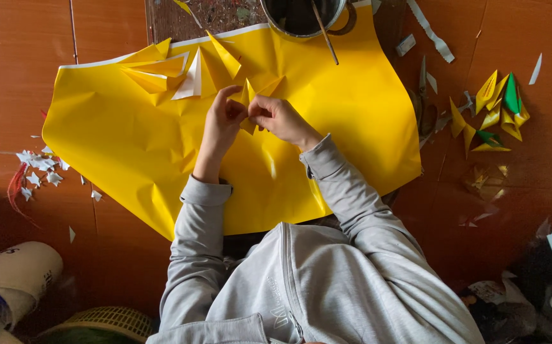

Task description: Folding and assembling paper components to create decorative items.

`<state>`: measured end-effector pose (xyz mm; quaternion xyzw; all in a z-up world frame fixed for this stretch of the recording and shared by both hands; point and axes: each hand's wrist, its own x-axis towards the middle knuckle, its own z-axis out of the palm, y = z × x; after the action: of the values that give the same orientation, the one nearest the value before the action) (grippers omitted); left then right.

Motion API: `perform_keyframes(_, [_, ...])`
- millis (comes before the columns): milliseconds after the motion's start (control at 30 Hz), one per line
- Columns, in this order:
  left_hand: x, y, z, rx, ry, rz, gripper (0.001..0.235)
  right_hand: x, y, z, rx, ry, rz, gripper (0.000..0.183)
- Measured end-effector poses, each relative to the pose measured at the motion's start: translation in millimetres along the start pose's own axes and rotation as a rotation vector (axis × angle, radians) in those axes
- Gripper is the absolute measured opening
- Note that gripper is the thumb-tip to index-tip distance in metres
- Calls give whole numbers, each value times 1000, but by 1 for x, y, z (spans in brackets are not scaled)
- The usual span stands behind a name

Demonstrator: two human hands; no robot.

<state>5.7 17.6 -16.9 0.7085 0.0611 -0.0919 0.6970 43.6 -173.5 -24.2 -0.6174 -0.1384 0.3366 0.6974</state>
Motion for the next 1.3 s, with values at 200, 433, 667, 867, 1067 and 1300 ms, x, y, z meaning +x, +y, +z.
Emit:
perform_keyframes(200, [-6,22,6,-53,34,63,45,2,-8,6,-45,128,-66,7])
perform_keyframes(433, [-7,-31,-9,-505,-26,-357,20,3,2,8,185,287,-269,16])
perform_keyframes(667, [-6,-21,-7,-861,-43,-510,14,-11,-28,16,181,287,-279,29])
perform_keyframes(867, [-2,-39,-18,-862,136,-436,15,-59,-67,-41,-334,378,-334,35])
perform_keyframes(1067, [-3,-36,-9,-826,342,-392,14,-202,-24,-185,-515,901,-204,35])
perform_keyframes(1300, [18,-72,-2,-775,343,-282,20,-231,79,-318,-1149,860,-181,41])
